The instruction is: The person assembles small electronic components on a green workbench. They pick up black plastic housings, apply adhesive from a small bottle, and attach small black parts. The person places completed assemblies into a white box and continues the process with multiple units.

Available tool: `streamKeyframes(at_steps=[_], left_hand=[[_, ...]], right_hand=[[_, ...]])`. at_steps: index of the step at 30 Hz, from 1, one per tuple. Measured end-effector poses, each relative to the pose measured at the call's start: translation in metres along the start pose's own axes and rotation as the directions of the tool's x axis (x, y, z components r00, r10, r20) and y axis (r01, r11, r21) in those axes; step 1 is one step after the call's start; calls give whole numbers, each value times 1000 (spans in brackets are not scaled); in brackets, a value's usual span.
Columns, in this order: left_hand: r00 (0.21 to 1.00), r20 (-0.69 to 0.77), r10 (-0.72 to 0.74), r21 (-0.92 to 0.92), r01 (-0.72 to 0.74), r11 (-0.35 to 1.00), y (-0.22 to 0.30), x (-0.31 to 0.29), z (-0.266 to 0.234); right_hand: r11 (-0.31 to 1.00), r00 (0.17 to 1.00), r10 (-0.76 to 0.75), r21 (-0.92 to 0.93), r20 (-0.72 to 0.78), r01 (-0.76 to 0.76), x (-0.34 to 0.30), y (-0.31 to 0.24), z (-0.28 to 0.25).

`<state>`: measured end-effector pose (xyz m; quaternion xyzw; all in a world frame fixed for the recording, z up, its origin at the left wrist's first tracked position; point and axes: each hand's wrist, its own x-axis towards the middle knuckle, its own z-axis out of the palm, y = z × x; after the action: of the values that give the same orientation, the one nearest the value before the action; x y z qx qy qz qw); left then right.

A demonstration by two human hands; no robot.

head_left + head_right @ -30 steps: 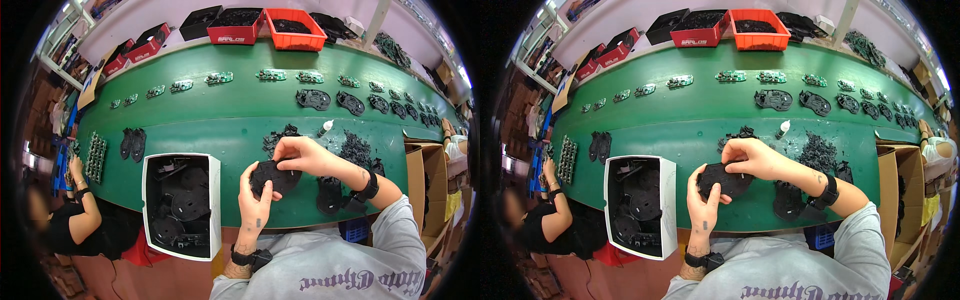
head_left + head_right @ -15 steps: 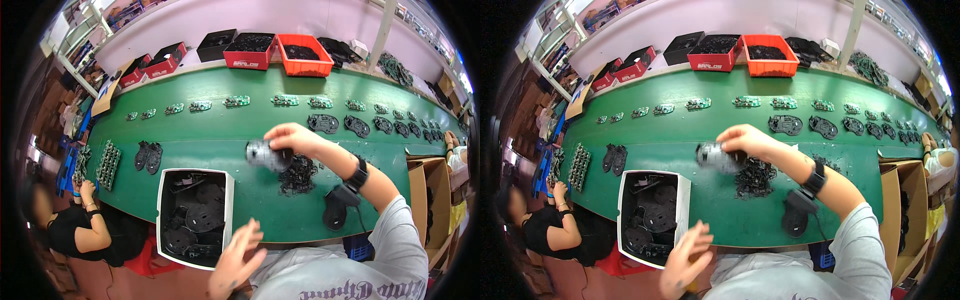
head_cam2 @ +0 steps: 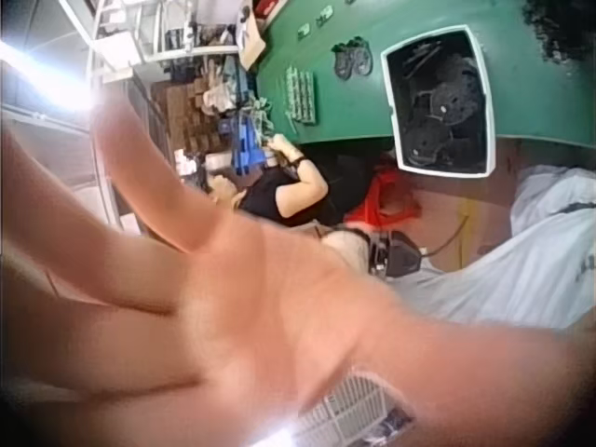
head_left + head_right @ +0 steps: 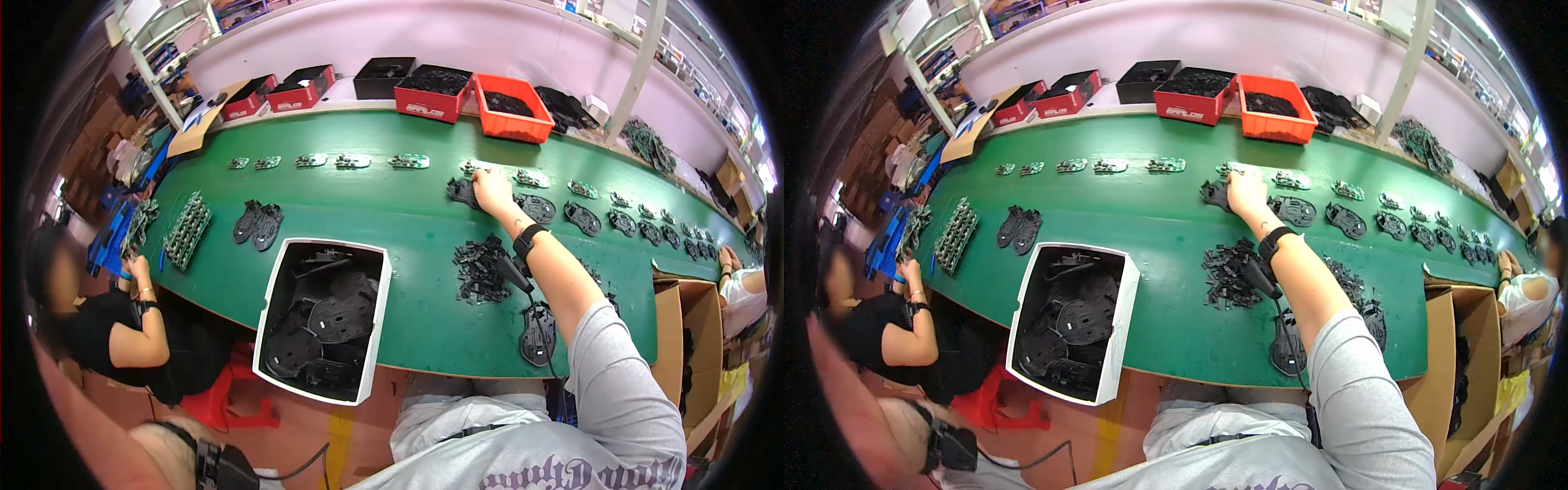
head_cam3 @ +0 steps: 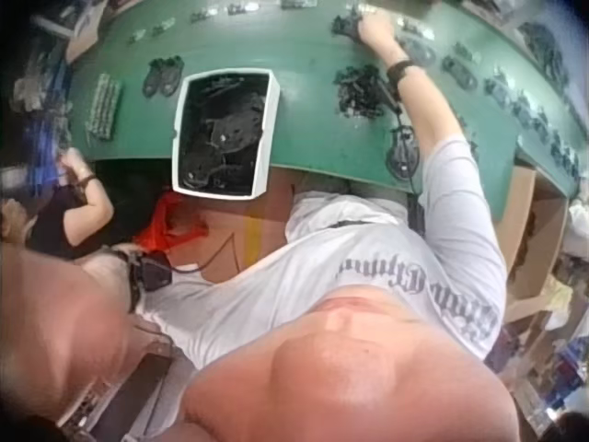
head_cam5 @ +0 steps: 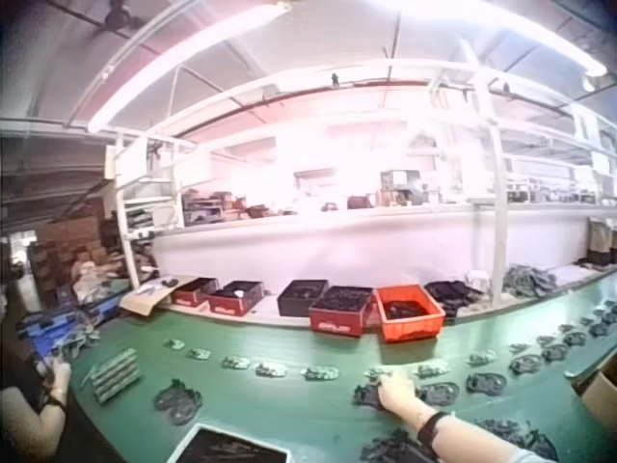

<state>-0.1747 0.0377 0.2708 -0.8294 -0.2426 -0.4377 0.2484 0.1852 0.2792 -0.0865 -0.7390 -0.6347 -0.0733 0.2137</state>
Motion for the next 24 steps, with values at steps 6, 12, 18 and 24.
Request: streamKeyframes(at_steps=[6,12,18,24], left_hand=[[994,108,28,-26,-25,999,-14,35,46],[992,119,52,-109,-39,993,-16,62,83],[994,113,-5,-97,16,995,-14,78,77],[991,131,-6,-119,22,993,-6,96,100]], right_hand=[[998,998,-43,40,-48,45,0,-11,-8],[941,962,-138,273,-234,202,2,-12,-67],[672,824,-396,484,-404,561,-72,-92,-179],[558,972,-108,796,-208,232,-170,-62,-243]])
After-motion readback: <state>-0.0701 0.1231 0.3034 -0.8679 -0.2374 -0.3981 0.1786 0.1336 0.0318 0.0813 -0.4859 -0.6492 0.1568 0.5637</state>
